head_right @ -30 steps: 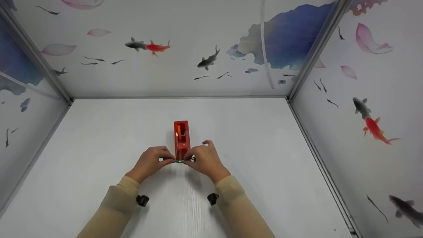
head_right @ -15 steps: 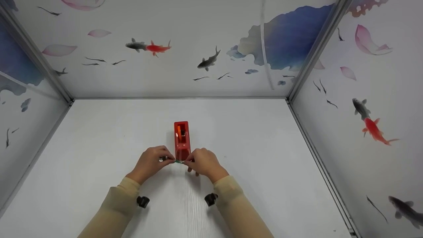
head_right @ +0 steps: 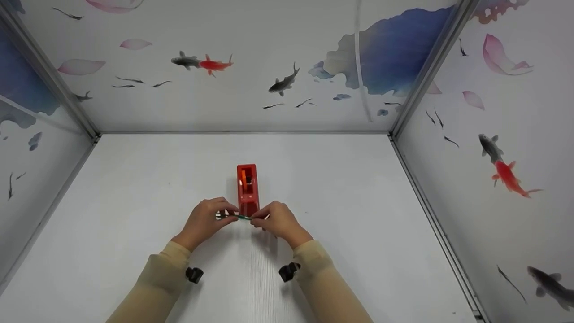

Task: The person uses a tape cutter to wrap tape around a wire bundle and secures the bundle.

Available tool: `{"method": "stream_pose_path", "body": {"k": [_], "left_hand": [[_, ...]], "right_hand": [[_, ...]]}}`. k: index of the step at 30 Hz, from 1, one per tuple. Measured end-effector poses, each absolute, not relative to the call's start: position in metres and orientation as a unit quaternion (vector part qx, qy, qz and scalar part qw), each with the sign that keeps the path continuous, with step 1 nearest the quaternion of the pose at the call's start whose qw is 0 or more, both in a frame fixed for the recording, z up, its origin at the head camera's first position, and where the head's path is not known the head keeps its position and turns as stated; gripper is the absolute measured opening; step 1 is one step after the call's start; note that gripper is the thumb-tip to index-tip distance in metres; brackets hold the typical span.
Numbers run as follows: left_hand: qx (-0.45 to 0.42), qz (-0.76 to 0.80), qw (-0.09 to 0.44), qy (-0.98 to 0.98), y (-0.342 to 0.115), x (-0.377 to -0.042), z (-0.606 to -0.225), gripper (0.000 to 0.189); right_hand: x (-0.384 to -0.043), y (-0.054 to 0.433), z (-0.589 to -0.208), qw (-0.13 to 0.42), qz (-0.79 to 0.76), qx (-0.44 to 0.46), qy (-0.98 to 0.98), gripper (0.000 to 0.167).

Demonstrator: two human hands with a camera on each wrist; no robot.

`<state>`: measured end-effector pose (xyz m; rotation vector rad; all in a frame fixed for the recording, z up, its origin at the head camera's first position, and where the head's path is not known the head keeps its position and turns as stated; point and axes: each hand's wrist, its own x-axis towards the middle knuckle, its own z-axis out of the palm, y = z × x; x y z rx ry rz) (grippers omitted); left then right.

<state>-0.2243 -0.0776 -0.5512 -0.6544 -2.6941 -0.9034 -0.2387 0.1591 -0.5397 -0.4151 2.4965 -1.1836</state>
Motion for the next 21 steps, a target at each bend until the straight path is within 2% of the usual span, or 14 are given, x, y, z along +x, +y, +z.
{"method": "stream_pose_path", "body": {"k": [6,12,21], "left_hand": [[-0.215,-0.319,0.075,-0.92,-0.075,-0.222,-0.554,0.014],[-0.2,-0.365,0.024,-0.909,-0.074,-0.22,-0.552,0.014],[-0.168,-0.422,-0.031,-0.891,-0.077,-0.224,-0.556,0.011]], "right_hand": [[-0.236,0.162,-0.546,0.143,-0.444,-0.138,0.874,0.021],[-0.233,0.165,-0.551,0.097,-0.459,-0.172,0.866,0.015],[-0.235,0.165,-0.552,0.054,-0.467,-0.202,0.859,0.016]]}}
